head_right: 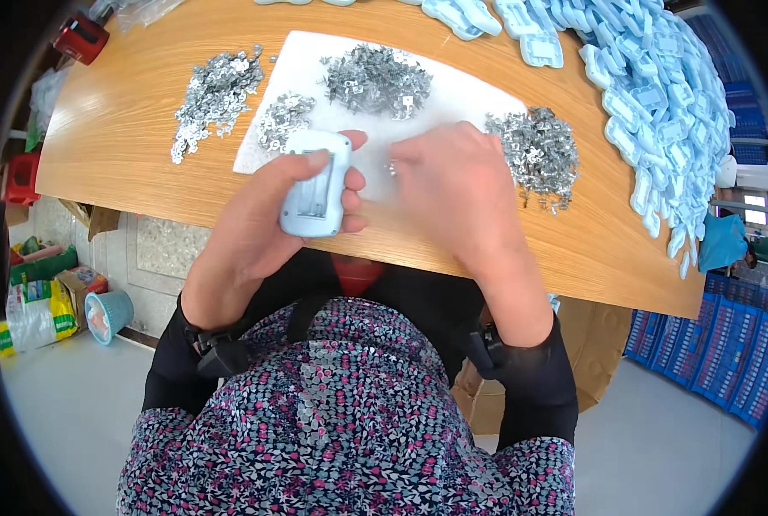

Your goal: Manually assemble small metal and plastic toy components at a factory workstation.

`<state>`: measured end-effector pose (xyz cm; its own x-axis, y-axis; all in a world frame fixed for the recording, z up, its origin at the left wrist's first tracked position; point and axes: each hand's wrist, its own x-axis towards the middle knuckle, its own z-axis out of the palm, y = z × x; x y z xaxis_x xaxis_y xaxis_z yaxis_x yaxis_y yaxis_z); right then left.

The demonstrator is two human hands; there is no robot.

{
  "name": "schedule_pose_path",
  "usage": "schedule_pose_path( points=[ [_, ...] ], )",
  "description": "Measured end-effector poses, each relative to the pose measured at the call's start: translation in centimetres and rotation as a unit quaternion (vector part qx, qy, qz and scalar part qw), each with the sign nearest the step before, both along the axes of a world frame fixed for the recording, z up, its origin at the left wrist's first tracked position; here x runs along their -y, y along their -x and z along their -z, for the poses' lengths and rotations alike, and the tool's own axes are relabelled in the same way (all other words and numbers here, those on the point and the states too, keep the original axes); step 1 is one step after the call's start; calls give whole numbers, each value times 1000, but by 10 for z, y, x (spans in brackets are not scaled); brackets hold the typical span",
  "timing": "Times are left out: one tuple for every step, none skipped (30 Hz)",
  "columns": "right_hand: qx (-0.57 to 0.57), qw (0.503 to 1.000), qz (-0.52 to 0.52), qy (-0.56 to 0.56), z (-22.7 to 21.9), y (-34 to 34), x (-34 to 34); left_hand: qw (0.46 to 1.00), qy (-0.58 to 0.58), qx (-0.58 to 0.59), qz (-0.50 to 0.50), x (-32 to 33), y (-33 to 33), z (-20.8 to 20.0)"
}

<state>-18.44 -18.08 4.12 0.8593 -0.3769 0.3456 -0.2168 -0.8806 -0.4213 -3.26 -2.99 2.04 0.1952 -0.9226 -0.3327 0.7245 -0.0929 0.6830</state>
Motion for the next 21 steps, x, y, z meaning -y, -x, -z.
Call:
schedule_pose_path(
  points=[
    [-21, 999, 11, 47, 5, 3, 6, 1000, 5, -21, -8, -4, -3, 3],
    [-40, 997, 11, 68, 8, 5, 7, 999, 10, -42, -17, -7, -6, 5],
    [-60, 994, 12, 89, 12, 7, 7, 999, 13, -41, -25, -11, -8, 6],
    [-80, 991, 12, 110, 14, 8, 7, 999, 16, -39, -32, -16, -9, 7],
    [-76, 991, 16, 109, 13, 7, 7, 998, 19, -38, -40, -21, -11, 7],
    [-71, 992, 19, 106, 12, 6, 5, 998, 21, -31, -44, -25, -12, 8],
    [-67, 992, 22, 104, 11, 3, 5, 998, 22, -24, -48, -30, -14, 8],
    [-47, 994, 13, 95, 10, -1, 4, 998, 23, -17, -52, -35, -16, 9],
    [-30, 996, 6, 88, 9, -6, 5, 998, 20, -15, -58, -38, -16, 9],
    [-13, 997, -2, 81, 8, -12, 4, 998, 17, -13, -64, -42, -16, 9],
    [-11, 997, -12, 72, 7, -20, 1, 997, 14, -10, -71, -45, -17, 8],
    [-8, 998, -23, 62, 7, -30, -3, 997, 16, -9, -75, -48, -17, 7],
    [-6, 998, -32, 54, 7, -40, -8, 997, 19, -9, -78, -50, -18, 6],
    [-2, 998, -42, 49, 10, -49, -11, 997, 21, -10, -80, -51, -19, 6],
    [2, 998, -54, 45, 13, -59, -14, 996, 25, -11, -88, -52, -20, 7],
    [6, 997, -65, 41, 15, -66, -17, 995, 30, -13, -96, -53, -22, 8],
    [0, 997, -64, 52, 16, -72, -20, 994, 34, -15, -104, -53, -23, 8],
    [-5, 996, -65, 63, 17, -78, -23, 993, 34, -17, -108, -55, -24, 8],
    [-10, 995, -66, 74, 17, -81, -25, 993, 34, -20, -113, -56, -25, 8],
    [-17, 995, -64, 75, 17, -83, -26, 992, 33, -22, -118, -58, -26, 8],
    [-24, 995, -62, 75, 16, -84, -27, 992, 33, -24, -121, -59, -28, 8]
  ],
)
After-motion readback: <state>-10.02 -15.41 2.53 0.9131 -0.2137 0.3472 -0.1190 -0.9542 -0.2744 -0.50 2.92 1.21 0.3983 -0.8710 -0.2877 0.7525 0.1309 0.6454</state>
